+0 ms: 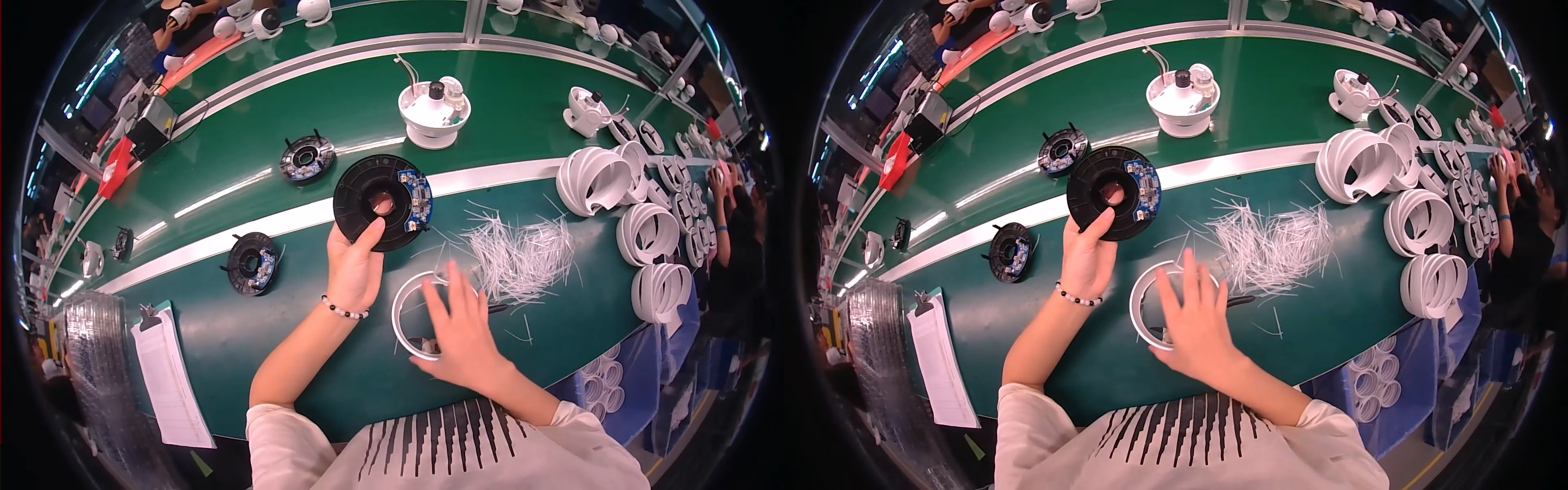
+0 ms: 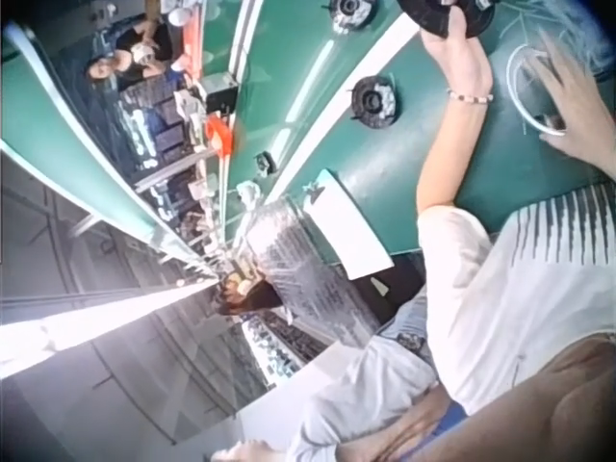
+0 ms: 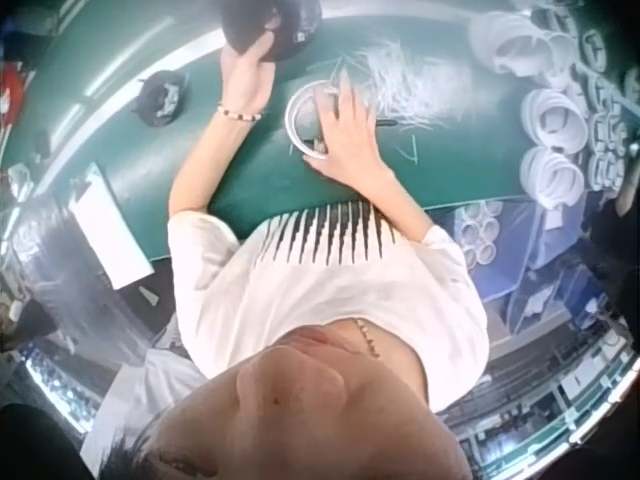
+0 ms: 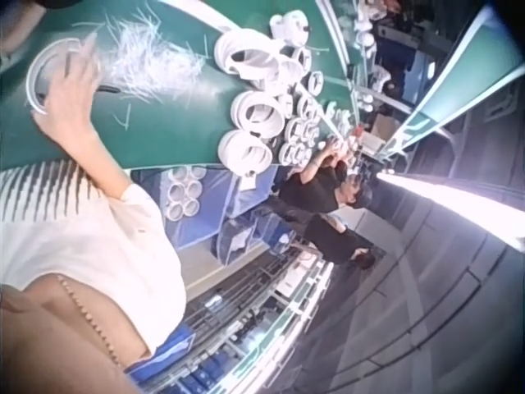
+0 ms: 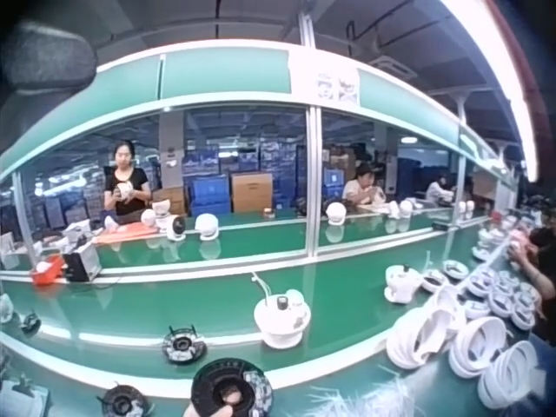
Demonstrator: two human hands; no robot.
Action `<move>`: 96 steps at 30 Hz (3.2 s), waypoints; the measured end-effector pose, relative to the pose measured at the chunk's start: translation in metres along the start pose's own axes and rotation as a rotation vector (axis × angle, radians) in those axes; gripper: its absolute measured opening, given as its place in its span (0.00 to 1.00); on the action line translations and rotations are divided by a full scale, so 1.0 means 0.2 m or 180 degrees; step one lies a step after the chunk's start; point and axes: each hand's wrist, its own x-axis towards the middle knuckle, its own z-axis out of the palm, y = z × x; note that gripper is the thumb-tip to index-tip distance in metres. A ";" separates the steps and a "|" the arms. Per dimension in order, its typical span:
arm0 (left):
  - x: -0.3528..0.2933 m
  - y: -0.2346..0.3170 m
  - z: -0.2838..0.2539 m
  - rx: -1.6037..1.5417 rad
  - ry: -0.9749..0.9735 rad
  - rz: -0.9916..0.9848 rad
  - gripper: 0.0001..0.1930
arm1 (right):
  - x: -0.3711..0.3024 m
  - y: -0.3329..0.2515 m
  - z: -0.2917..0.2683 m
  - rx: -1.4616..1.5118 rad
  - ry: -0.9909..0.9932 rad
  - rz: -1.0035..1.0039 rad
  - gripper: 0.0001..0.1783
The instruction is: Assemble components of a security camera on a factory production line.
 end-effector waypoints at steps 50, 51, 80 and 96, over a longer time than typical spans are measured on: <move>-0.03 0.04 0.05 -0.0419 -0.0640 -0.1736 0.26 | 0.31 0.12 -0.19 0.1858 0.1165 -0.0495 0.64; -0.03 0.04 0.05 -0.0422 -0.0636 -0.1734 0.26 | 0.31 0.13 -0.19 0.2084 0.1118 -0.0406 0.64; -0.08 0.00 0.05 -0.0767 -0.0911 -0.1506 0.27 | 0.28 0.02 -0.13 0.1121 0.1515 -0.0385 0.62; 0.72 0.35 -0.60 0.0523 0.0618 -0.0248 0.10 | 0.09 1.18 -0.77 0.0064 0.3511 0.1246 0.15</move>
